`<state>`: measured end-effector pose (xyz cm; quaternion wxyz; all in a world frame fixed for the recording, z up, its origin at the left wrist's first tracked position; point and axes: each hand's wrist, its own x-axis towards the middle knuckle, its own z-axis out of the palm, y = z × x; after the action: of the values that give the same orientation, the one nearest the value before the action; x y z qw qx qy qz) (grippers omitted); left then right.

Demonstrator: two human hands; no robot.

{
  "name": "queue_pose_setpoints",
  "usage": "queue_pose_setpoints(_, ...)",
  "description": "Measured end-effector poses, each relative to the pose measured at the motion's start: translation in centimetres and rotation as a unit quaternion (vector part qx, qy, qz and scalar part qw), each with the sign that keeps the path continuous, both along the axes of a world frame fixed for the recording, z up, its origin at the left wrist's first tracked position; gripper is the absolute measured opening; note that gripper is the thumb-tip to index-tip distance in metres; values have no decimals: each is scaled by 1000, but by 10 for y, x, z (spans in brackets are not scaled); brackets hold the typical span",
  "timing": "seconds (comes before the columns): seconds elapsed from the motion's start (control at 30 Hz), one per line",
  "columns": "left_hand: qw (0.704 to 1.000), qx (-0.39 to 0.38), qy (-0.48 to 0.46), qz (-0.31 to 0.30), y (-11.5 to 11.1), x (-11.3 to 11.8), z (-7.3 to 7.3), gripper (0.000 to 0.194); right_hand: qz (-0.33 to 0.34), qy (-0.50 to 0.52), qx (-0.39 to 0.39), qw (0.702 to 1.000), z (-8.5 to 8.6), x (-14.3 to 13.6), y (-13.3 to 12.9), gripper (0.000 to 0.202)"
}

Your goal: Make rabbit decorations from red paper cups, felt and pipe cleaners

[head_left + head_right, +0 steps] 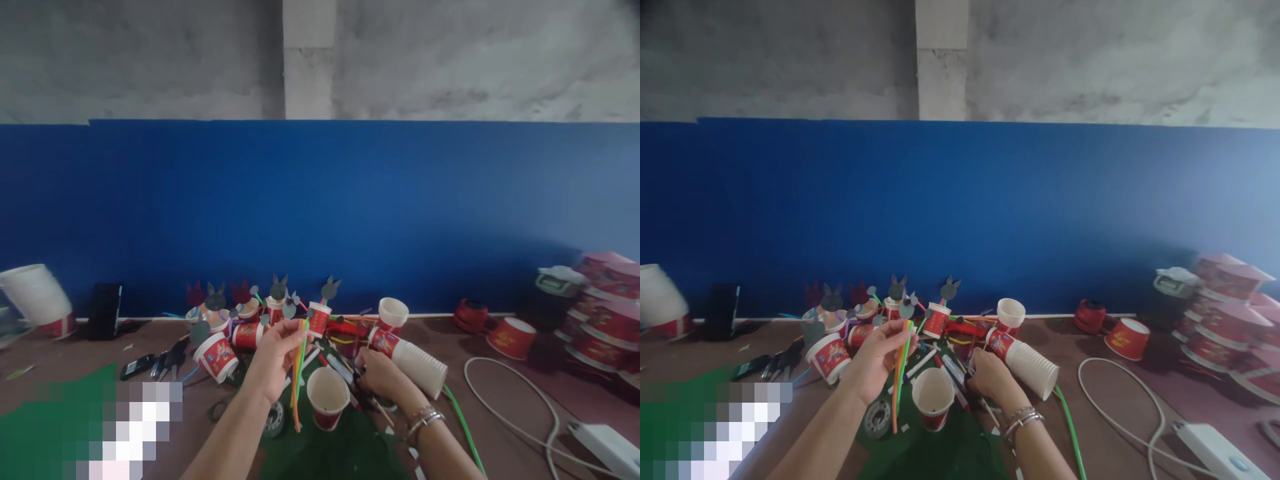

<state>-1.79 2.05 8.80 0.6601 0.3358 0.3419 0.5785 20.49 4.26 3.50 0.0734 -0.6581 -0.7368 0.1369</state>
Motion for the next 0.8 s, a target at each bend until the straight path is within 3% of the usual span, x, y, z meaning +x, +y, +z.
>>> queue_pose_setpoints(0.17,1000,-8,2,13,-5,9,1,34,8,68,26,997,16,-12,-3,19)
queue_pose_setpoints(0.27,998,12,44,35,-9,16,-1,35,23,323,74,943,39,-38,-16,35)
queue_pose_setpoints(0.33,995,34,75,50,-10,20,-2,35,37,420,108,900,53,-56,-25,36)
queue_pose_setpoints(0.5,992,61,91,61,-11,24,-2,37,18,478,109,871,65,-71,-34,21)
queue_pose_setpoints(0.63,992,60,108,21,-13,26,-2,38,13,532,41,846,64,-64,-33,24)
queue_pose_setpoints(0.8,993,50,98,-38,-17,29,-5,53,30,536,51,842,62,-57,-33,30)
